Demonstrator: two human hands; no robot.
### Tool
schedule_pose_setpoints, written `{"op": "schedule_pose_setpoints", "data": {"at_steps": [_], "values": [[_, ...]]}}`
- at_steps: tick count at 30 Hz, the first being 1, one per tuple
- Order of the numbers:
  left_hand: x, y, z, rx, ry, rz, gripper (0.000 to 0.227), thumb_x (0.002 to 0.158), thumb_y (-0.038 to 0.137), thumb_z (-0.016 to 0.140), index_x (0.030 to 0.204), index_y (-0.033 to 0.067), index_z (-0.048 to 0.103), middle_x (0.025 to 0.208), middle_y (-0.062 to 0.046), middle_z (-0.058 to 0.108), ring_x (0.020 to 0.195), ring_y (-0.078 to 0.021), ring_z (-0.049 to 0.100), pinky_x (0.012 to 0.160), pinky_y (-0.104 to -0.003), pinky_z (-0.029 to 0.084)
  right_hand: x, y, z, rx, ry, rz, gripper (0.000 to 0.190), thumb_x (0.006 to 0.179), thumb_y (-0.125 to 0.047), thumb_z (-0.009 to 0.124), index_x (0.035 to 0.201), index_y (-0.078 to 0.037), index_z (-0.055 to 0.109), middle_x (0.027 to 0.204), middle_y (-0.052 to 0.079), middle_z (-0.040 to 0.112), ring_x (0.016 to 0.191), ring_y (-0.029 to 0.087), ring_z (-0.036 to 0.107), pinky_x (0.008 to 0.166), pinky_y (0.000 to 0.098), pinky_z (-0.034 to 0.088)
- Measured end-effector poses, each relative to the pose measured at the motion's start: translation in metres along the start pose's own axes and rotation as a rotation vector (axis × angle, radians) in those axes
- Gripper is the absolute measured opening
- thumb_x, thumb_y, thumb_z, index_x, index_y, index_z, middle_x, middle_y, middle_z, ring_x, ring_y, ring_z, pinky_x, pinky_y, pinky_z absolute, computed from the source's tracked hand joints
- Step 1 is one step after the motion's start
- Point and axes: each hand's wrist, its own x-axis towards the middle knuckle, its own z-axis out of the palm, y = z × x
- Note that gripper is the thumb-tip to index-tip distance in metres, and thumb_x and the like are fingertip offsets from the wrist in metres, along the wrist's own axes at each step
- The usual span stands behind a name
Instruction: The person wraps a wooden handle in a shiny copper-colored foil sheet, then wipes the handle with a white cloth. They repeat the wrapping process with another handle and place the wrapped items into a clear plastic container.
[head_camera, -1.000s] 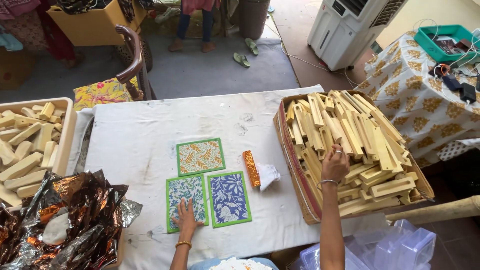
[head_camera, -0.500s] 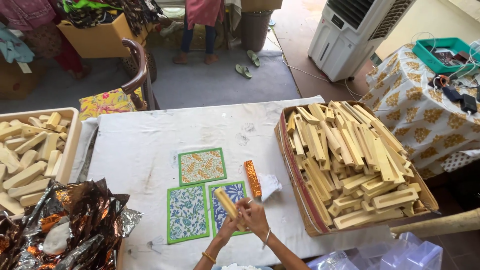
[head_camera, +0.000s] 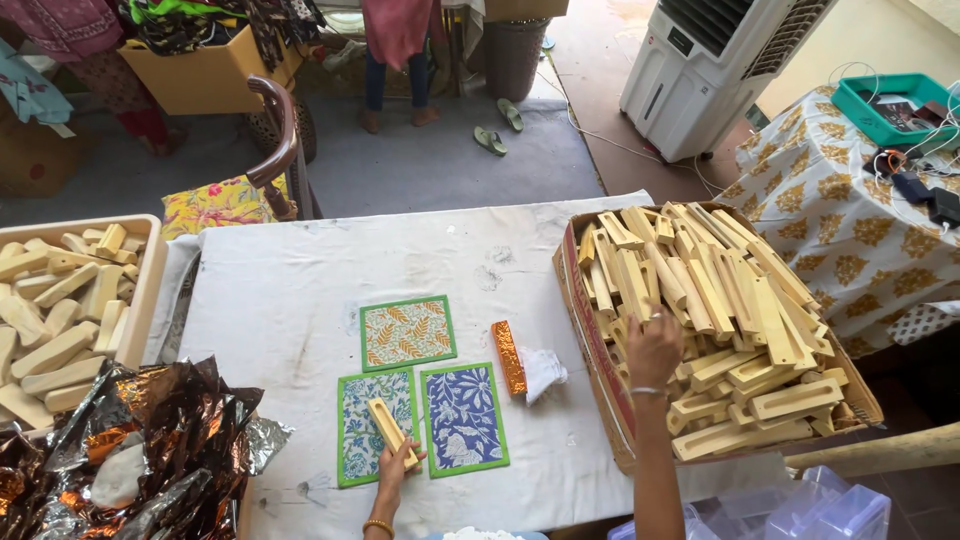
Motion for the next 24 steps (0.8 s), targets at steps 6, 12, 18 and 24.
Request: {"op": "schedule_pose_setpoints", "data": {"at_steps": [6, 12, 18, 24], "values": [[-0.033, 0.02, -0.001, 0.03, 0.014, -0.029, 0.042, 0.096, 0.036, 0.065, 0.132, 0.0138, 0.063, 0.105, -0.008, 0.079, 0.09, -0.0189, 0.077, 0.065, -0.031, 0.061, 0.024, 0.012, 0.019, -0.024, -0.364, 0.089, 0.077, 0.071, -0.037, 0.09, 0.137, -0.011, 0.059, 0.109, 0.017, 0.075, 0.106, 0.031, 0.069, 0.099, 0.0403, 0.054], [-0.036, 0.021, -0.001, 0.024, 0.011, -0.031, 0.044, 0.094, 0.037, 0.067, 0.132, 0.0141, 0.063, 0.104, -0.009, 0.079, 0.088, -0.0183, 0.077, 0.066, -0.03, 0.062, 0.003, 0.044, 0.077, -0.062, -0.326, 0.11, 0.061, 0.079, -0.028, 0.086, 0.136, -0.017, 0.065, 0.11, 0.01, 0.078, 0.105, 0.025, 0.07, 0.1, 0.0349, 0.057], [-0.03, 0.014, -0.004, 0.008, -0.008, -0.019, 0.043, 0.094, 0.034, 0.067, 0.132, 0.0134, 0.063, 0.103, -0.01, 0.08, 0.086, -0.0192, 0.077, 0.065, -0.031, 0.062, -0.006, 0.049, 0.064, -0.15, -0.082, 0.033, 0.034, 0.092, -0.026, 0.082, 0.125, -0.023, 0.071, 0.097, 0.004, 0.078, 0.093, 0.017, 0.071, 0.082, 0.0321, 0.057], [-0.025, 0.013, -0.008, -0.025, -0.063, -0.024, 0.043, 0.094, 0.032, 0.068, 0.132, 0.0131, 0.063, 0.103, -0.01, 0.079, 0.086, -0.0191, 0.078, 0.063, -0.031, 0.062, -0.026, -0.007, -0.004, 0.029, 0.392, -0.13, 0.025, 0.094, -0.025, 0.081, 0.114, -0.014, 0.072, 0.095, 0.004, 0.075, 0.085, 0.018, 0.066, 0.076, 0.0324, 0.051]]}}
